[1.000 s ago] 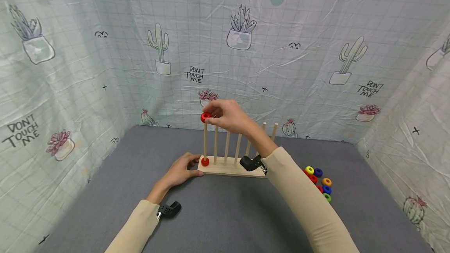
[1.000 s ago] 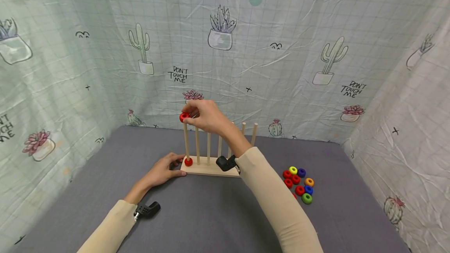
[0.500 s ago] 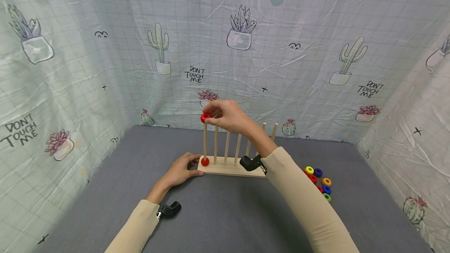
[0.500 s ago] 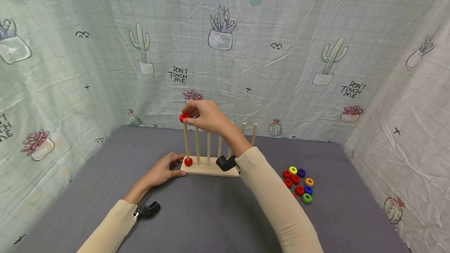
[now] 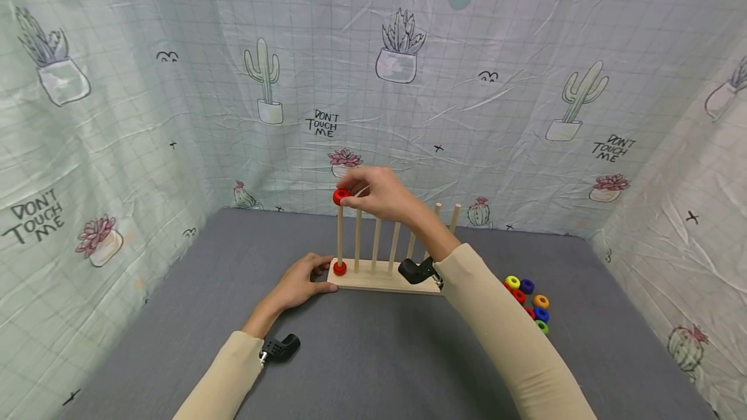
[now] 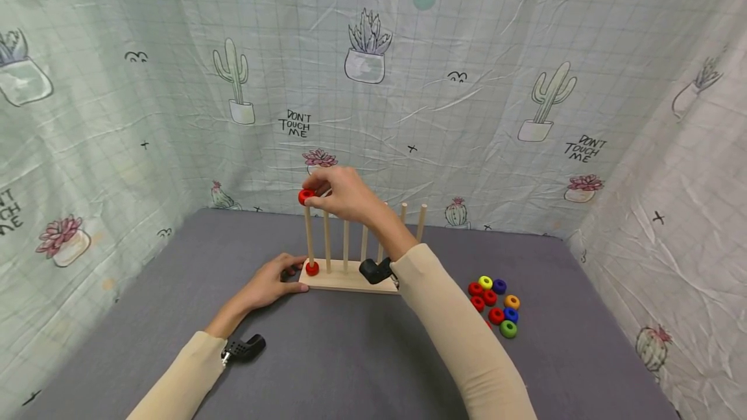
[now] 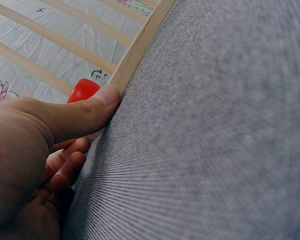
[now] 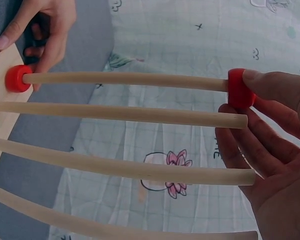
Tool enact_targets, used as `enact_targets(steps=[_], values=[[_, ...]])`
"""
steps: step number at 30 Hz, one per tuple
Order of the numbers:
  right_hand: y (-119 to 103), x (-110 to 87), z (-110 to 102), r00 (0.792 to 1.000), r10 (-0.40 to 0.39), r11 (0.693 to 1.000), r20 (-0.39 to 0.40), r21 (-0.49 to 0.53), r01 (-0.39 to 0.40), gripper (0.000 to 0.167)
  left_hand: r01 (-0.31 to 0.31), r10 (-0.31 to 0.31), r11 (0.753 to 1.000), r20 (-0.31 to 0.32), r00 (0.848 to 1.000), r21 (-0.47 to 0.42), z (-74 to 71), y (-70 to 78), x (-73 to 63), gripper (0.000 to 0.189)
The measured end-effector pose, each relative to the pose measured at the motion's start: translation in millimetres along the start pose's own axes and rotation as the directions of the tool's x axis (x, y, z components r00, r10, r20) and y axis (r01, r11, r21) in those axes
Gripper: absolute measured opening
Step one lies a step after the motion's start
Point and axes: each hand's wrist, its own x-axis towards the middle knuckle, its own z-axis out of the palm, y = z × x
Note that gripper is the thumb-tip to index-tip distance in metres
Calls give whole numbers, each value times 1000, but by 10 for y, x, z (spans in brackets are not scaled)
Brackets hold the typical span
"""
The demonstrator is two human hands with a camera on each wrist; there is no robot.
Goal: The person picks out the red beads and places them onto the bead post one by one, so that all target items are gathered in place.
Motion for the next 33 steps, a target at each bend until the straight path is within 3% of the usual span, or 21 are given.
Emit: enact_targets(steps=[33], values=[[8, 17, 2, 999, -25, 999, 27, -28, 26, 24, 6, -6, 1000, 0, 1000, -5, -11, 26, -11, 71]])
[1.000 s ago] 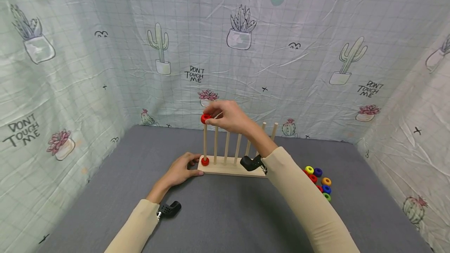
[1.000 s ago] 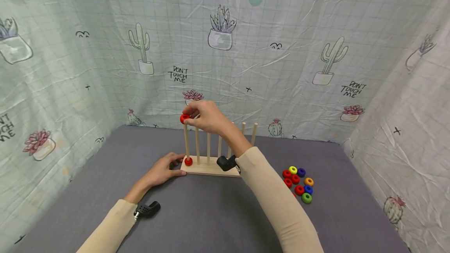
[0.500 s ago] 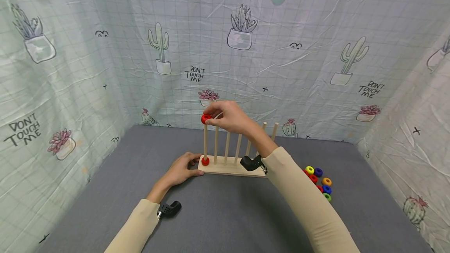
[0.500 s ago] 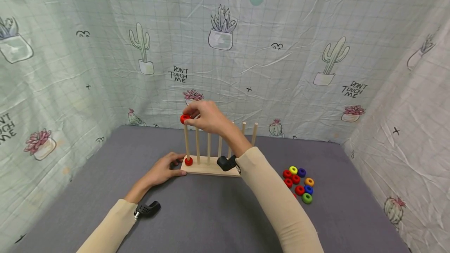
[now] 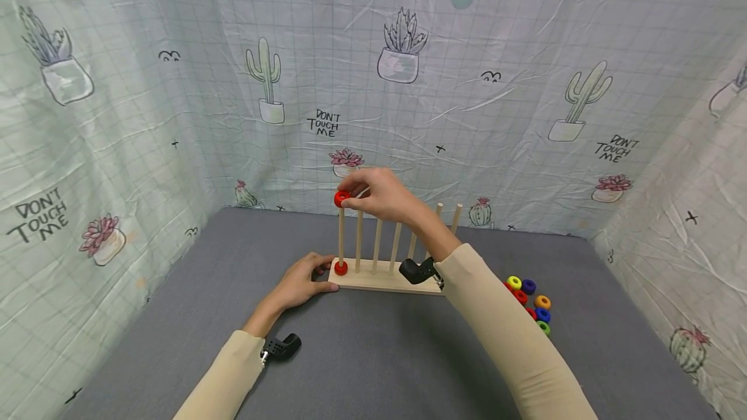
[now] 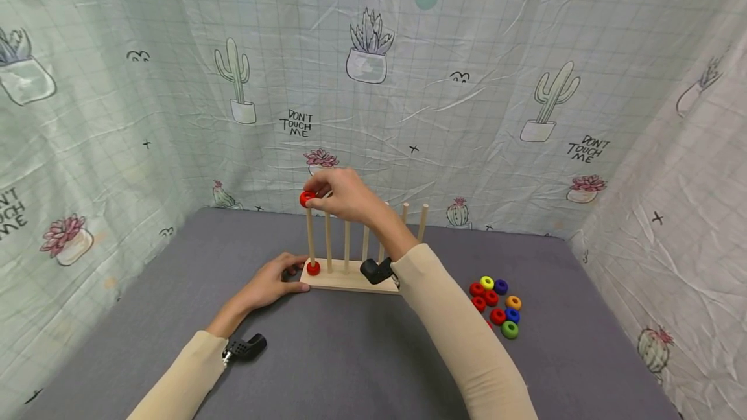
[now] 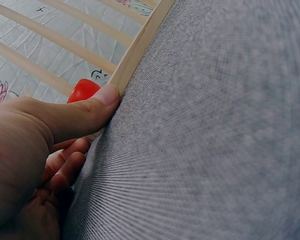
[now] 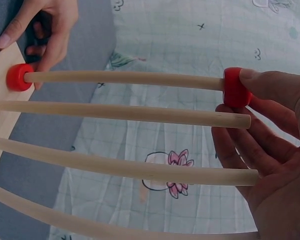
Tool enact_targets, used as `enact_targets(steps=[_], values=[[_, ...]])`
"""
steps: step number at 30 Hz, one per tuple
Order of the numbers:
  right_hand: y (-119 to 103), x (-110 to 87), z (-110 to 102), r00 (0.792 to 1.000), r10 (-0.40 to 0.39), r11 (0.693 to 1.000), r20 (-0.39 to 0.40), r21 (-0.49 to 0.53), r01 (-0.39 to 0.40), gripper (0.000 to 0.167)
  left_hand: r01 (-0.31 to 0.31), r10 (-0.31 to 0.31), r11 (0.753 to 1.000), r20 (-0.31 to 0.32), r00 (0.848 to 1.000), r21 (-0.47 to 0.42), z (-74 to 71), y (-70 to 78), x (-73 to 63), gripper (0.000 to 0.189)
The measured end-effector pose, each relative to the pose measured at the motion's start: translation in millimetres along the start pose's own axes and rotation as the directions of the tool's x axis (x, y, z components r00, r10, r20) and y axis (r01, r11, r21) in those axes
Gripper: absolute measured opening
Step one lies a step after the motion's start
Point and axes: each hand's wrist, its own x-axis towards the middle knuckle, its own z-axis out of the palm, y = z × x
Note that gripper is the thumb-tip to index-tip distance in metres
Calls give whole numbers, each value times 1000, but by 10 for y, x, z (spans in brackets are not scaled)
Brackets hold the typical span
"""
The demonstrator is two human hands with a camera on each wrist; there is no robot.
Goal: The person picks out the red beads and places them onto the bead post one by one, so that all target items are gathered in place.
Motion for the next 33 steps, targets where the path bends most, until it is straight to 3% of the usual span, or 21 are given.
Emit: enact_targets(steps=[33], values=[[23, -23, -64, 998, 24, 999, 65, -35, -22, 30, 2, -2, 1000, 0, 1000, -3, -8, 9, 9, 71]])
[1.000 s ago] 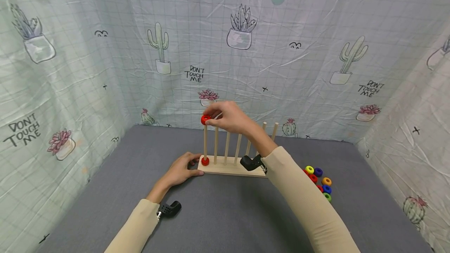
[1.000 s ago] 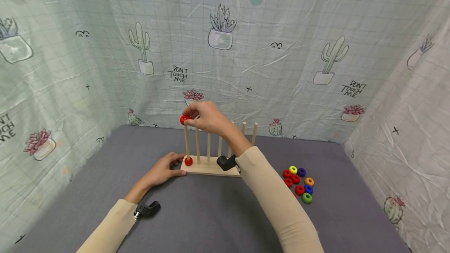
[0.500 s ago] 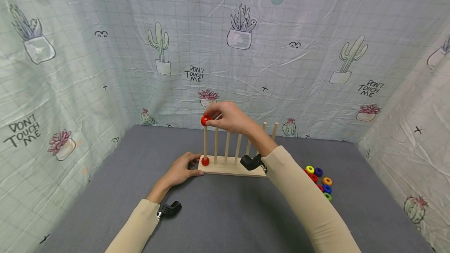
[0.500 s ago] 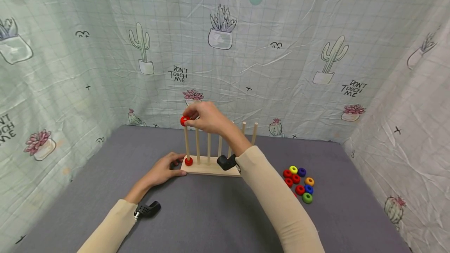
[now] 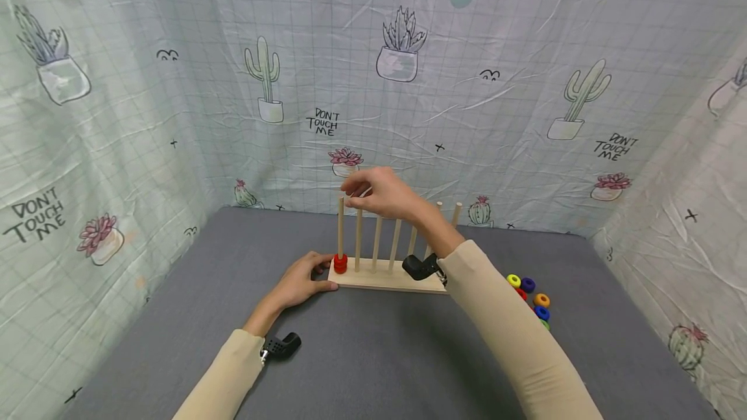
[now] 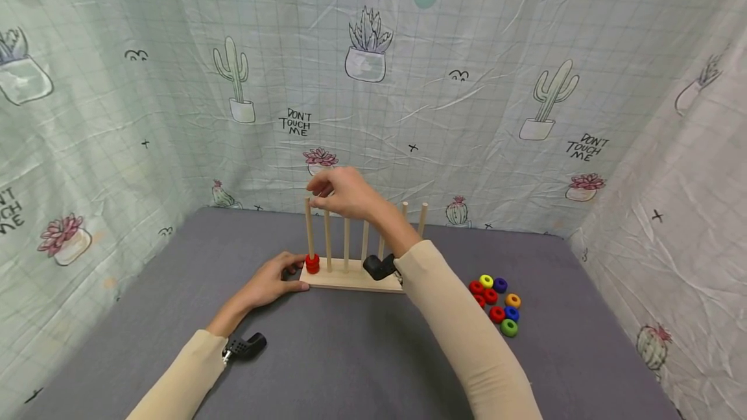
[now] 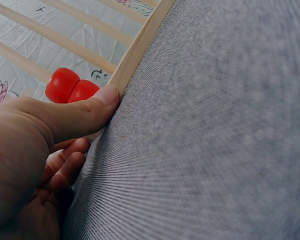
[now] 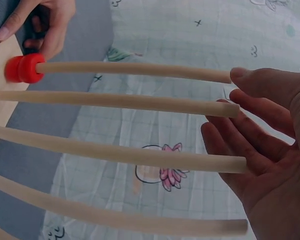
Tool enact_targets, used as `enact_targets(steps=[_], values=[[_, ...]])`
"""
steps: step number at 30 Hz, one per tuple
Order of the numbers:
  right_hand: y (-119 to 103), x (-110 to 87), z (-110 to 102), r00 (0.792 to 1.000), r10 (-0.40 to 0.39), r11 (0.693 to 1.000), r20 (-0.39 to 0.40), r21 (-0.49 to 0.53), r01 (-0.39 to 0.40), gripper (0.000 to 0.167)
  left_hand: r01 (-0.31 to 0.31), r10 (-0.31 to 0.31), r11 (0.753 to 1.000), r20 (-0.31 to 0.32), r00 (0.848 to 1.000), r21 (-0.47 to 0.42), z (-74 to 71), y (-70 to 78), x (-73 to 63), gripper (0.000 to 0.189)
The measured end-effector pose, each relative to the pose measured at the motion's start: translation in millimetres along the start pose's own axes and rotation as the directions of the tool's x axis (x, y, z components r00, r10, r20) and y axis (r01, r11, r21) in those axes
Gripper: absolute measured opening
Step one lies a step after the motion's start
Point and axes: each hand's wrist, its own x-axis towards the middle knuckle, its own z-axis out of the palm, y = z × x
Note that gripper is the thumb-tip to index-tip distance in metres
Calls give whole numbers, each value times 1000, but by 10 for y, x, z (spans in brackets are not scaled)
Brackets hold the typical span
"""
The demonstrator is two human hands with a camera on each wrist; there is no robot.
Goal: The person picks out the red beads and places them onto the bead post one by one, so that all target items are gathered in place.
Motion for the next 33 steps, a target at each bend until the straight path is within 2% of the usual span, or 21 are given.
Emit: enact_targets(steps=[8, 14, 18, 33], values=[[-70, -137, -113, 997, 18, 1000, -76, 25, -16, 30, -11, 11, 1000, 4, 1000, 5, 0, 7, 12, 71], [-101, -259, -138, 990, -47, 999, -131, 18, 50, 26, -10, 10, 1000, 4, 1000, 15, -1, -4, 24, 71], [-87, -366, -116, 988, -85, 996, -129, -12, 84, 25, -11, 10, 1000, 7, 1000, 22, 3, 2, 27, 71], [-11, -838, 25, 983, -119, 993, -141, -33, 116, 26, -5, 5, 1000, 3, 1000, 10, 14, 14, -12, 71]])
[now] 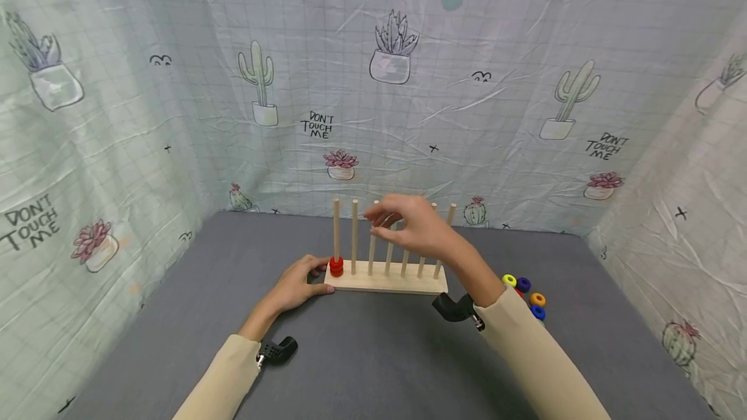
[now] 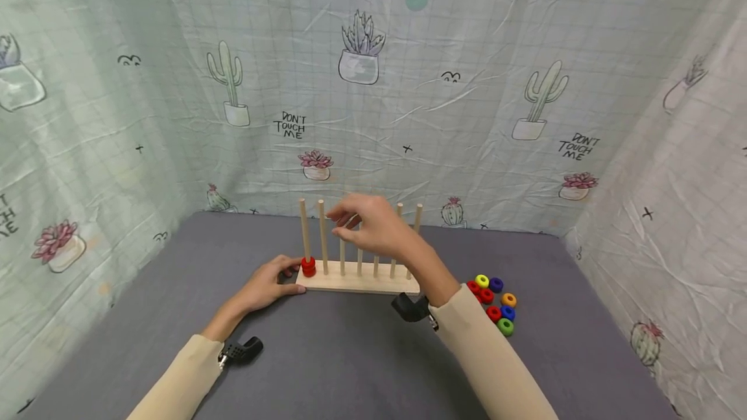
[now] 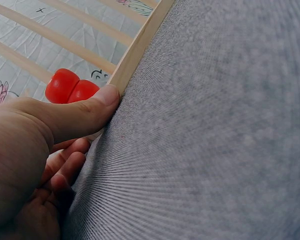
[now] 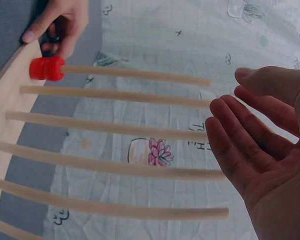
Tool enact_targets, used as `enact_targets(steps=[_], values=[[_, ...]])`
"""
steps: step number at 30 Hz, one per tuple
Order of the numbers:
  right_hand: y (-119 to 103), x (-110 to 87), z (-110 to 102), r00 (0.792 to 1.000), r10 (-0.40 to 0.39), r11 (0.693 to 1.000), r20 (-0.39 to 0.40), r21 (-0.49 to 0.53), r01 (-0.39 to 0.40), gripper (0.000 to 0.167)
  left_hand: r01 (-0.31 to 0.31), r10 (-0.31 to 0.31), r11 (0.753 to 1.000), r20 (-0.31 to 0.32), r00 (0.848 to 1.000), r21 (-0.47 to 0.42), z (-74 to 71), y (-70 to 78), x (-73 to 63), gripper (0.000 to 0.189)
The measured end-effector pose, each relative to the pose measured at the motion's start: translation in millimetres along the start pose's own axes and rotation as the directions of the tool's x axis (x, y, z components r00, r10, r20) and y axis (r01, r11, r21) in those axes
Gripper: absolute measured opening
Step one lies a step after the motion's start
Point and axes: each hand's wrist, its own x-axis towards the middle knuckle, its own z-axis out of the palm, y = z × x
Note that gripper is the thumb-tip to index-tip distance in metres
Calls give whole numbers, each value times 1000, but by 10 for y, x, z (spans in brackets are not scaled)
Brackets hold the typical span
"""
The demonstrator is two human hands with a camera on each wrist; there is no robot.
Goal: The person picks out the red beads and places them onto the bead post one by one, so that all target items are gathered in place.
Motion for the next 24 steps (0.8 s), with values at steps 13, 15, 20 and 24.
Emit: enact_targets(steps=[13, 15, 20, 24], values=[[164, -426, 115, 999, 32, 999, -15, 15, -31, 27, -11, 11, 1000, -16, 1000, 10, -1, -21, -8, 70], [199, -494, 132, 999, 30, 999, -20, 24, -29, 27, -15, 15, 1000, -17, 1000, 14, 4, -22, -8, 70], [307, -663, 173, 999, 49, 998, -20, 29, -48, 27, -22, 23, 1000, -22, 1000, 12, 14, -19, -12, 70], [388, -779, 200, 995, 98, 994, -7, 39, -98, 27, -12, 12, 1000, -22, 1000, 12, 14, -19, -11, 70]])
